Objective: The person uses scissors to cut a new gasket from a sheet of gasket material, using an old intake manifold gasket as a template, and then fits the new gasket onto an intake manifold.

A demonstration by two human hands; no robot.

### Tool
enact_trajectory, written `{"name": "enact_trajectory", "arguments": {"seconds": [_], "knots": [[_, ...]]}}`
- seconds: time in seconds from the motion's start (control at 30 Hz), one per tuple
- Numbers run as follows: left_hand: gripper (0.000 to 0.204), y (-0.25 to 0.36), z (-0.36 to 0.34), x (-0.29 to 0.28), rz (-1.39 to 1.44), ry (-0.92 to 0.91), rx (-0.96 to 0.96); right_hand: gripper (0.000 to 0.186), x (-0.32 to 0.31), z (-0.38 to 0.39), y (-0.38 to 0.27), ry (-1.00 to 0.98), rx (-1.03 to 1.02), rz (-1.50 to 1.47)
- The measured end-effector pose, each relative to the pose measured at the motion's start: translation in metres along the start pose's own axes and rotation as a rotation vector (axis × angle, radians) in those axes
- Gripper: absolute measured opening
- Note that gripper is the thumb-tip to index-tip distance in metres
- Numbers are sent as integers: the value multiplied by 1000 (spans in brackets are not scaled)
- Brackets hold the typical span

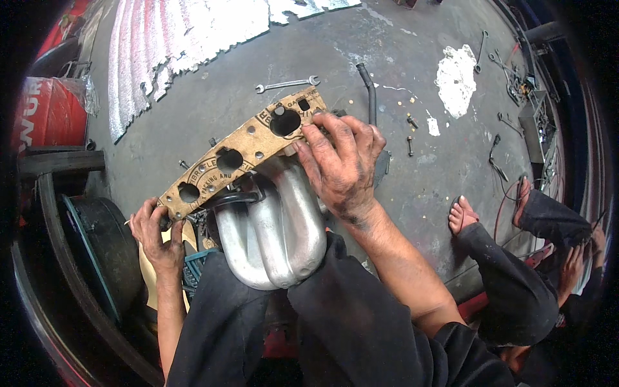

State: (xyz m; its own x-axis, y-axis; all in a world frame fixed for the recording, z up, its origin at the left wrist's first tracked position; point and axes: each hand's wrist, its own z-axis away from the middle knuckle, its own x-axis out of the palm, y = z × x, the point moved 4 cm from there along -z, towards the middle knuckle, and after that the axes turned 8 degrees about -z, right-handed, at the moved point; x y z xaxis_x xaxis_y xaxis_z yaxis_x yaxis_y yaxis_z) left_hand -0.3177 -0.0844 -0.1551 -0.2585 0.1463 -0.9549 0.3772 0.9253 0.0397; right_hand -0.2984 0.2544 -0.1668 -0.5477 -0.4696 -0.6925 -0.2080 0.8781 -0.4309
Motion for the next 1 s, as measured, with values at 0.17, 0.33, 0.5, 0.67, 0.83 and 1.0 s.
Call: {"name": "enact_trajectory", "arguments": {"seconds": [0.17,0.33,0.5,0.67,0.83,1.0], "knots": [[48,-2,-1,-2,-18,-20,8,29,-2,-6,0,-37,28,-30],[48,-2,-1,-1,-35,-19,19,27,-5,-6,1,-42,28,-45],[49,-3,-1,-2,-8,-17,-5,27,-3,-5,4,-29,15,-48],[48,-5,0,-2,-42,-24,-5,26,-2,-6,3,-14,9,-64],[46,-3,0,-1,-88,-28,11,29,0,-8,2,27,53,-48],[44,-4,-1,-2,-80,-27,12,31,-1,-13,-3,36,71,-40]]}}
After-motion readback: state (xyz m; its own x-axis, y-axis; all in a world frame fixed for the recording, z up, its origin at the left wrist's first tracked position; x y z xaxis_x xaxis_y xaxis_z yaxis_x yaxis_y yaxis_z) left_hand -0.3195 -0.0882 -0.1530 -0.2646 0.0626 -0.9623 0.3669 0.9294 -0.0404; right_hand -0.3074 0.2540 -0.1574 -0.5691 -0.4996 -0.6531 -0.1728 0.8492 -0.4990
